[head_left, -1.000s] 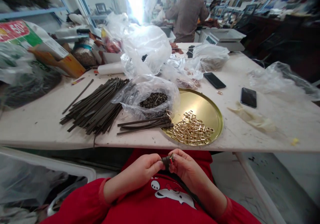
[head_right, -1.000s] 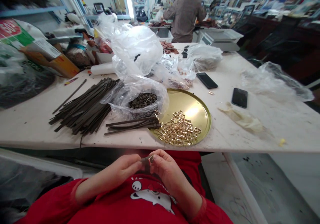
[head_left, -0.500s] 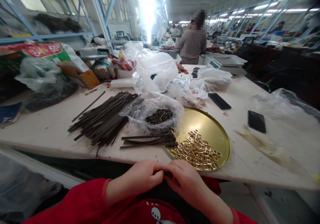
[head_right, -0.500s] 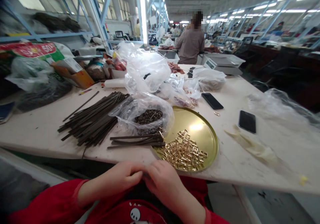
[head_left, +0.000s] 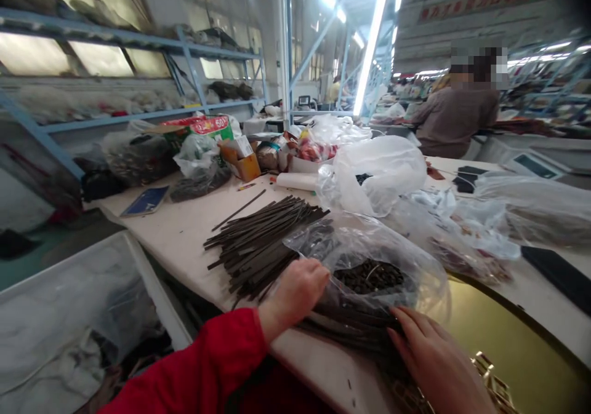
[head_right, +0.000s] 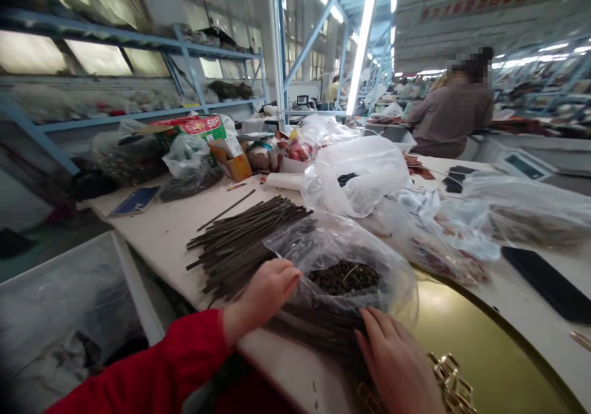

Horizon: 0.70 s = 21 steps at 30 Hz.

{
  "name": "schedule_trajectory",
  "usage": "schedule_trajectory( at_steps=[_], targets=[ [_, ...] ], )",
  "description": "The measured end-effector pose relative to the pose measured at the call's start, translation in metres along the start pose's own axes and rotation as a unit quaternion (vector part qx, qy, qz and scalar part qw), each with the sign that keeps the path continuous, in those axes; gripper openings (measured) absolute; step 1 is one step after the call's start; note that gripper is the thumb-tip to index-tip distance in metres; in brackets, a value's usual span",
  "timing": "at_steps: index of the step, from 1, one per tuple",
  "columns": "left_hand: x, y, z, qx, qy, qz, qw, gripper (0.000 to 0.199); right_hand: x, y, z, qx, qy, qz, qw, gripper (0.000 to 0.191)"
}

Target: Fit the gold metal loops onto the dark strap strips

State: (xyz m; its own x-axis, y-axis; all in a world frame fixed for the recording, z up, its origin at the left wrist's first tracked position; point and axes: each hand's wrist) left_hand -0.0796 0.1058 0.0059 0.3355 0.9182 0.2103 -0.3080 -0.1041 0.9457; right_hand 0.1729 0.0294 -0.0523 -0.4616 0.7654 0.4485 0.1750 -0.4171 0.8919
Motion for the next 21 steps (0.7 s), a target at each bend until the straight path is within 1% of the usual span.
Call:
schedule_trajectory(
  at_steps=[2,3,5,6,8,9,11,13,15,16,17,18,19,20,21],
  targets=[
    [0.023,0.018,-0.030,0.068,0.122,0.011,0.990,0.024,0.000,0.004,-0.003,-0.005,0.011,0.011,1.000,0.040],
    [0.035,0.024,-0.045,0.081,0.153,0.019,0.985,0.023,0.002,0.006,-0.005,-0.007,0.018,0.017,1.000,0.040],
    [0.056,0.029,-0.071,0.091,0.190,0.024,0.977,0.020,0.006,0.010,-0.009,-0.009,0.035,0.034,0.999,0.038],
    [0.064,0.028,-0.080,0.091,0.200,0.022,0.975,0.018,0.007,0.012,-0.011,-0.007,0.042,0.042,0.998,0.036],
    [0.072,0.026,-0.090,0.085,0.211,0.022,0.974,0.016,0.008,0.017,-0.014,0.001,0.050,0.057,0.997,0.033],
    [0.073,0.025,-0.091,0.079,0.212,0.026,0.974,0.016,0.006,0.020,-0.016,0.007,0.049,0.064,0.997,0.033],
    [0.070,0.030,-0.085,0.063,0.208,0.042,0.975,0.020,0.002,0.028,-0.021,0.028,0.037,0.075,0.996,0.031],
    [0.062,0.043,-0.071,0.041,0.191,0.061,0.979,0.026,-0.001,0.037,-0.029,0.076,0.009,0.080,0.994,0.029],
    [0.048,0.061,-0.049,0.016,0.153,0.073,0.985,0.031,-0.002,0.048,-0.038,0.166,-0.056,0.075,0.982,0.028],
    [0.038,0.070,-0.036,-0.002,0.124,0.071,0.990,0.032,0.000,0.055,-0.043,0.233,-0.103,0.073,0.964,0.030],
    [0.026,0.079,-0.021,-0.026,0.088,0.059,0.994,0.032,0.002,0.061,-0.047,0.311,-0.155,0.080,0.934,0.034],
    [0.011,0.086,-0.006,-0.086,0.034,0.021,0.996,0.032,0.005,0.067,-0.052,0.395,-0.206,0.098,0.890,0.039],
    [-0.004,0.091,0.008,-0.158,0.003,-0.038,0.987,0.031,0.007,0.074,-0.055,0.478,-0.248,0.126,0.833,0.042],
    [-0.020,0.095,0.021,-0.226,-0.006,-0.126,0.966,0.029,0.009,0.080,-0.057,0.546,-0.284,0.159,0.772,0.043],
    [-0.037,0.096,0.032,-0.283,-0.001,-0.212,0.936,0.028,0.010,0.085,-0.059,0.597,-0.313,0.188,0.715,0.041]
  ],
)
Point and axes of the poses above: each hand's wrist, its own x-axis towards the middle knuckle, its own y-axis out of the back of the hand, z = x × y, and after that the axes turned 11 degrees about y, right-handed
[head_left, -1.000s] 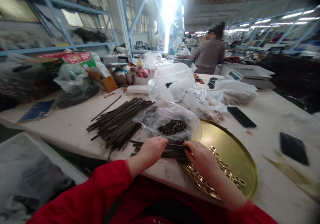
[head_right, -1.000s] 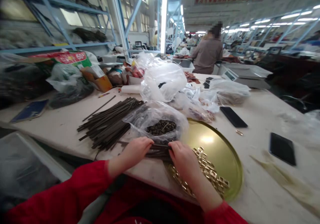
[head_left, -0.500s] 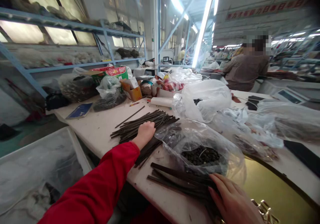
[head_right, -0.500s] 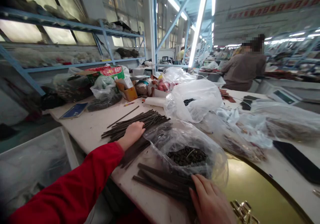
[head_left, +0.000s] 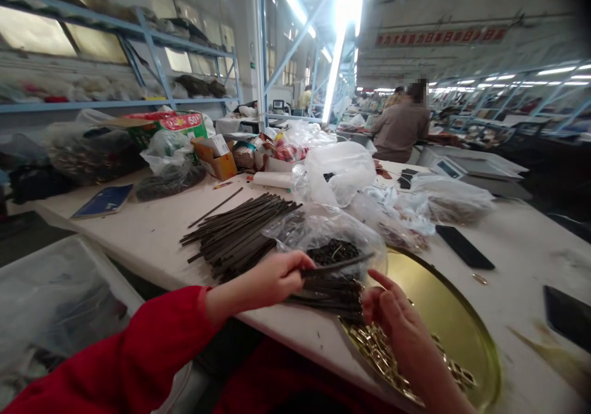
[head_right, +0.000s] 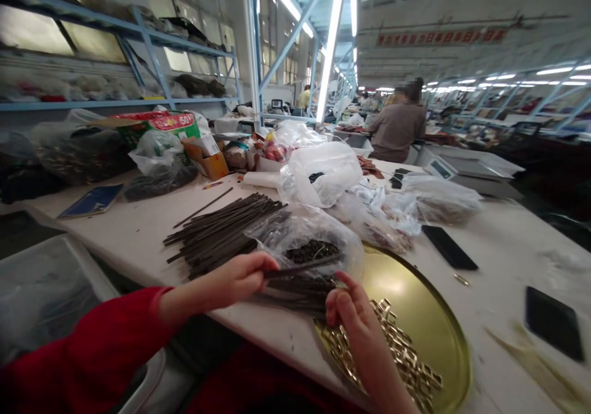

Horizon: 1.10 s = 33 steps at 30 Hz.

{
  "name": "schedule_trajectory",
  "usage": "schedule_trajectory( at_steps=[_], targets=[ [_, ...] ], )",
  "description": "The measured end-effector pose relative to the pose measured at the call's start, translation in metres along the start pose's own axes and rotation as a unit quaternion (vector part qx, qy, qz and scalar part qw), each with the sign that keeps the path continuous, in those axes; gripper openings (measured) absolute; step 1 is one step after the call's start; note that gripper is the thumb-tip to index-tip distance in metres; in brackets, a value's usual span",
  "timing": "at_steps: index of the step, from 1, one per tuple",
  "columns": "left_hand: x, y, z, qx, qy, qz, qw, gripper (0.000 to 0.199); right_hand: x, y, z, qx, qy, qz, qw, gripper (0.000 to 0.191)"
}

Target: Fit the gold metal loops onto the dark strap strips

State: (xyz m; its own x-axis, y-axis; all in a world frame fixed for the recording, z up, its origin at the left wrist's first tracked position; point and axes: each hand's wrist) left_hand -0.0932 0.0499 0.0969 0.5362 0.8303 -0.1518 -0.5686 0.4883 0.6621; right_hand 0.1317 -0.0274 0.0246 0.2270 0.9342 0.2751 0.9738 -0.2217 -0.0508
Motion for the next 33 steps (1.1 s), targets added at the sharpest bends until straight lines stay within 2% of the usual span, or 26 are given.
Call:
schedule_trajectory(
  at_steps=[1,3,5,7,11,16,27,33],
  targets=[
    [-0.013,-0.011,0.005,-0.060,0.029,-0.074,0.995,0.027,-0.001,0.000,-0.005,0.053,-0.027,0.027,0.998,0.036],
    [-0.033,-0.029,0.009,-0.169,0.098,-0.179,0.964,0.023,-0.006,0.003,-0.010,0.107,-0.075,0.060,0.990,0.028],
    [-0.045,-0.044,0.008,-0.255,0.139,-0.235,0.927,0.020,-0.012,0.005,-0.010,0.125,-0.111,0.066,0.984,0.027],
    [-0.048,-0.058,0.006,-0.315,0.147,-0.261,0.900,0.021,-0.020,0.004,-0.008,0.126,-0.144,0.050,0.980,0.029],
    [-0.040,-0.081,0.005,-0.369,0.152,-0.275,0.875,0.023,-0.031,-0.005,-0.006,0.112,-0.198,0.005,0.974,0.034],
    [-0.029,-0.097,0.005,-0.388,0.182,-0.273,0.861,0.017,-0.031,-0.013,-0.002,0.140,-0.248,0.000,0.958,0.038],
    [-0.013,-0.107,-0.011,-0.453,0.214,-0.248,0.829,0.016,-0.013,-0.020,0.022,0.107,-0.248,0.010,0.963,0.042],
    [-0.005,-0.105,-0.012,-0.471,0.221,-0.249,0.817,0.018,0.002,-0.026,0.025,0.011,-0.199,0.006,0.980,0.044]
  ],
)
Point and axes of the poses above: each hand's wrist, its own x-axis towards the middle knuckle, its own y-axis out of the back of the hand, z = x × y, and after that the axes turned 11 degrees about y, right-handed
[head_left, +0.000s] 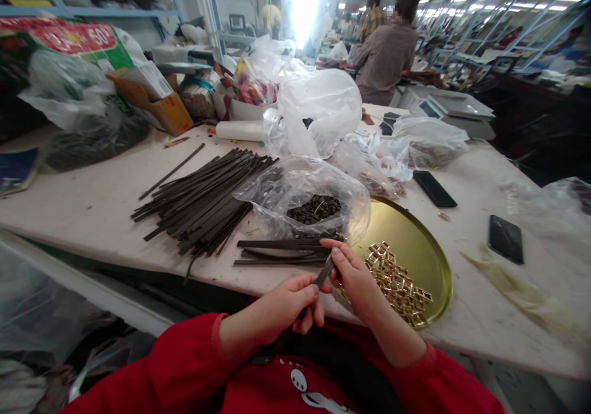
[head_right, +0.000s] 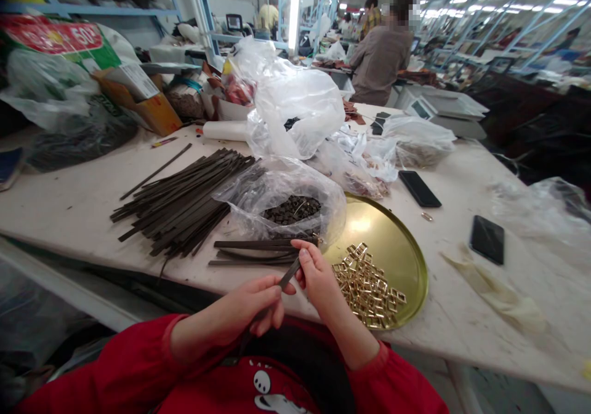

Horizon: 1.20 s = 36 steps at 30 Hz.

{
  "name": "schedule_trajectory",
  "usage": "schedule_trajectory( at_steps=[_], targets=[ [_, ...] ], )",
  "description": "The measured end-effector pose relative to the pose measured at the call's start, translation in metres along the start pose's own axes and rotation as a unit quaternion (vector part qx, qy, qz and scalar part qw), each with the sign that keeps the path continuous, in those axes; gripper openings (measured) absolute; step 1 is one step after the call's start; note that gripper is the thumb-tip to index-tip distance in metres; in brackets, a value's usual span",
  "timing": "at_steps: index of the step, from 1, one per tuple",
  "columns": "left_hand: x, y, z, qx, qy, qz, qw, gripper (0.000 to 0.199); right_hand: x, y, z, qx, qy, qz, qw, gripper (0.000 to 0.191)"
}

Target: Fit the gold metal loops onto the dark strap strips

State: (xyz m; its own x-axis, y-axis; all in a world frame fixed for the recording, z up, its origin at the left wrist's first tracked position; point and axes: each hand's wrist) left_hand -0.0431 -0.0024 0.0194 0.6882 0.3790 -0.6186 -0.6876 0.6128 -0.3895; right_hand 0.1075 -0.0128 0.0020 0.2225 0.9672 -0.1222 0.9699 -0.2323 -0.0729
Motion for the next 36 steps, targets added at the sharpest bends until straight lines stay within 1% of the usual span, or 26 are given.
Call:
schedule_trajectory(
  at_steps=[2,5,6,8,9,11,13,15,18,20,22,23,25,27,28,29,30,32,33,34,36],
  targets=[
    [0.002,0.001,0.002,-0.011,-0.014,0.007,1.000,0.017,0.004,-0.002,0.000,0.021,-0.004,0.003,1.000,0.043],
    [0.005,0.005,0.001,-0.025,-0.036,0.024,0.999,0.018,0.007,-0.007,0.001,0.096,-0.043,-0.009,0.994,0.040],
    [0.006,0.006,0.000,-0.028,-0.041,0.028,0.998,0.018,0.007,-0.009,0.002,0.104,-0.052,-0.017,0.993,0.040],
    [0.008,0.009,-0.002,-0.023,-0.043,0.028,0.998,0.019,0.006,-0.013,0.003,0.065,-0.045,-0.036,0.996,0.039],
    [0.008,0.011,-0.002,-0.011,-0.040,0.028,0.999,0.019,0.005,-0.013,0.003,0.027,-0.030,-0.042,0.998,0.038],
    [0.007,0.014,-0.002,0.033,-0.023,0.022,0.999,0.019,0.004,-0.012,0.001,-0.049,0.013,-0.034,0.998,0.034],
    [0.003,0.018,-0.001,0.088,-0.007,0.011,0.996,0.020,0.005,-0.005,-0.001,-0.088,0.054,0.005,0.995,0.033],
    [-0.004,0.024,-0.001,0.141,0.004,0.000,0.990,0.021,0.009,0.007,-0.004,-0.097,0.084,0.061,0.990,0.031],
    [-0.018,0.038,-0.005,0.202,0.016,-0.001,0.979,0.023,0.016,0.031,-0.005,-0.077,0.113,0.142,0.980,0.028],
    [-0.028,0.050,-0.008,0.225,0.021,0.009,0.974,0.026,0.018,0.048,-0.005,-0.045,0.122,0.184,0.974,0.027],
    [-0.038,0.061,-0.009,0.231,0.021,0.039,0.972,0.028,0.016,0.063,-0.004,-0.016,0.130,0.220,0.967,0.026],
    [-0.043,0.067,-0.009,0.222,0.015,0.065,0.973,0.027,0.014,0.069,-0.004,-0.011,0.134,0.234,0.963,0.026],
    [-0.051,0.076,-0.005,0.167,-0.026,0.143,0.975,0.026,0.006,0.078,-0.004,-0.023,0.135,0.244,0.960,0.026],
    [-0.057,0.083,0.003,0.066,-0.096,0.230,0.966,0.024,-0.004,0.080,-0.004,-0.049,0.117,0.218,0.968,0.027],
    [-0.058,0.085,0.007,0.004,-0.137,0.265,0.954,0.021,-0.010,0.079,-0.004,-0.059,0.101,0.192,0.974,0.028],
    [-0.059,0.087,0.012,-0.057,-0.179,0.289,0.939,0.018,-0.016,0.075,-0.002,-0.066,0.084,0.158,0.982,0.028],
    [-0.058,0.087,0.017,-0.117,-0.218,0.300,0.921,0.014,-0.023,0.069,0.000,-0.069,0.065,0.115,0.989,0.028],
    [-0.054,0.085,0.026,-0.215,-0.281,0.293,0.888,0.008,-0.039,0.052,0.007,-0.068,0.024,0.013,0.997,0.029],
    [-0.050,0.081,0.030,-0.247,-0.298,0.281,0.878,0.005,-0.047,0.041,0.012,-0.065,0.000,-0.045,0.997,0.028],
    [-0.045,0.077,0.033,-0.264,-0.300,0.266,0.877,0.003,-0.056,0.030,0.017,-0.060,-0.024,-0.096,0.993,0.028],
    [-0.035,0.066,0.037,-0.254,-0.277,0.235,0.896,0.005,-0.070,0.009,0.023,-0.068,-0.058,-0.182,0.979,0.022]
  ],
)
Point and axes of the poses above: each hand's wrist, its own x-axis towards the middle knuckle, its own y-axis out of the back of the hand, z = x × y, and after that the axes turned 11 degrees about y, right-handed
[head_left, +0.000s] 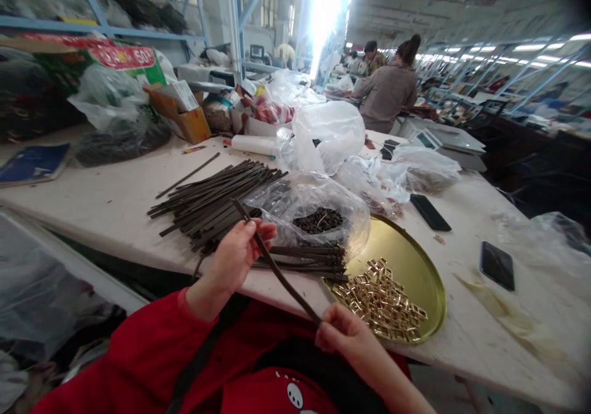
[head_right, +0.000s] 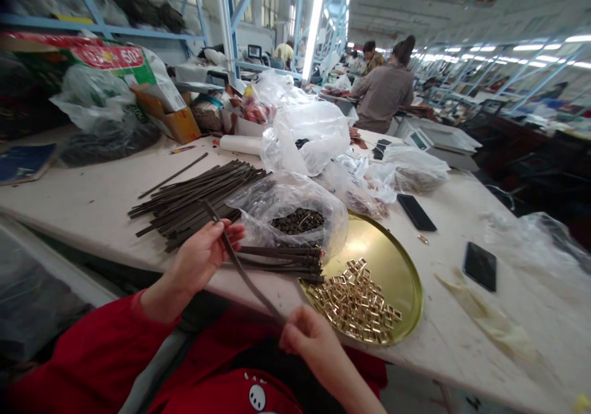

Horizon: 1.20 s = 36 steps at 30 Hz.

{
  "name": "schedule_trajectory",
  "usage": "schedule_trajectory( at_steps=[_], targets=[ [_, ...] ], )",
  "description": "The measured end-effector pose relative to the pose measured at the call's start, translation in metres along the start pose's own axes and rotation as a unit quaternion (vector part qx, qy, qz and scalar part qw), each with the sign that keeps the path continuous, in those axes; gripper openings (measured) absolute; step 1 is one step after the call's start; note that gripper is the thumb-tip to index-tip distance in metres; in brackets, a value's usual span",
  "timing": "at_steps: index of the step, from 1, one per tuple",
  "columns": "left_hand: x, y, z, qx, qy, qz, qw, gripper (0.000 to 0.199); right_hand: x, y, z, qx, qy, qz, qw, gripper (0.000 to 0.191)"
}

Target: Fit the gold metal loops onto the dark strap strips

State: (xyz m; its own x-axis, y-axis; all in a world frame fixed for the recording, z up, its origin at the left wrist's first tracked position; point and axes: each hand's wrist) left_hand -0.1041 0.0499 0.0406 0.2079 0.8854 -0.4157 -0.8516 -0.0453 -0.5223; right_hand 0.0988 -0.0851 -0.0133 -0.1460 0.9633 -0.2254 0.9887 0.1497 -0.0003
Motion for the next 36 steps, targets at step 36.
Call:
schedule_trajectory(
  at_steps=[36],
  targets=[
    [0.017,0.002,-0.030,0.127,0.311,-0.154,0.929,0.039,0.195,0.052,-0.037,-0.598,0.146,0.042,0.787,0.008]
  ],
)
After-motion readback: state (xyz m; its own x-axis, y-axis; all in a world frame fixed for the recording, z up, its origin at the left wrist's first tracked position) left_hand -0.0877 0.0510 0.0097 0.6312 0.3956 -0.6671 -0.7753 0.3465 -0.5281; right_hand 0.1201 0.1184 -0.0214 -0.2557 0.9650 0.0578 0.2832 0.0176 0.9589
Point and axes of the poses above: each hand's wrist, its own x-axis towards the middle knuckle, its own y-axis out of the back of the hand, z = x × y, and after that the axes turned 11 degrees about y, right-handed
